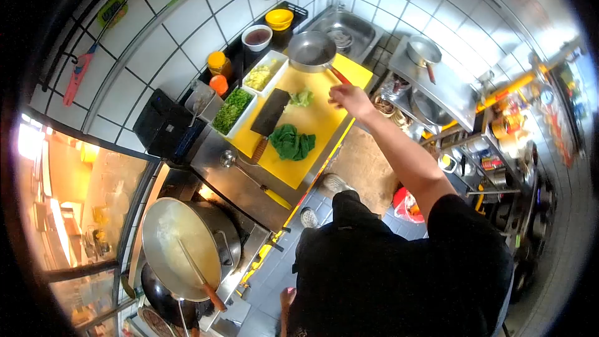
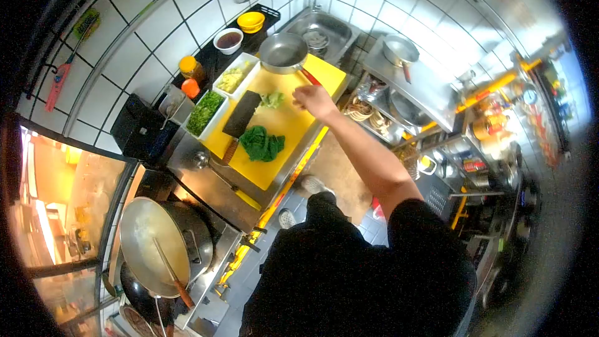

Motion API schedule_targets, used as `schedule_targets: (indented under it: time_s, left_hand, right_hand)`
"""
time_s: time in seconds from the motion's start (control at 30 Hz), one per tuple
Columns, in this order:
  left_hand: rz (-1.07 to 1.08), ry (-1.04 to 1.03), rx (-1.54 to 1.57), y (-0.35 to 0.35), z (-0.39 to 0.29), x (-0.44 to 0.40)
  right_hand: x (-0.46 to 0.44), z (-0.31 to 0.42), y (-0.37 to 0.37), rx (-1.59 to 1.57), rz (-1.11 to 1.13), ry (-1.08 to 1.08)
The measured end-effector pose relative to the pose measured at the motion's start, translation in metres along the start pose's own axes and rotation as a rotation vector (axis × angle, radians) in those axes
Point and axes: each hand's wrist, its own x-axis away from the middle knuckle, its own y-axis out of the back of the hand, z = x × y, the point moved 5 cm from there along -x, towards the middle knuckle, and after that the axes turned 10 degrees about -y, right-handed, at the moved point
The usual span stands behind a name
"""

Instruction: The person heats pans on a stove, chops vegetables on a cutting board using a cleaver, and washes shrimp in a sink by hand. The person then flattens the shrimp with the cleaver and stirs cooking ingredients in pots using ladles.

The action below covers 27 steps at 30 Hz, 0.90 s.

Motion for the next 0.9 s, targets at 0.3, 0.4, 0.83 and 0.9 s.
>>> schedule_targets:
  time_s: [0.3,0.4,0.83,0.9]
  left_hand:
    - [-0.135,0.411,0.015,-0.073,-0.135,0.017]
    - [-0.166,0.467,0.13,-0.094,-0.178,0.004]
    - [-0.268,0.577,0.352,-0.158,-0.281,-0.024]
    - [-0.274,0.586,0.368,-0.165,-0.288,-0.026]
  right_hand:
    - [-0.258,0.106,-0.068,0.19,-0.03,0.108]
    - [-0.339,0.108,-0.091,0.279,-0.066,0.122]
    - [-0.473,0.076,-0.141,0.859,0.01,0.408]
    - [-0.47,0.079,-0.142,0.895,-0.003,0.547]
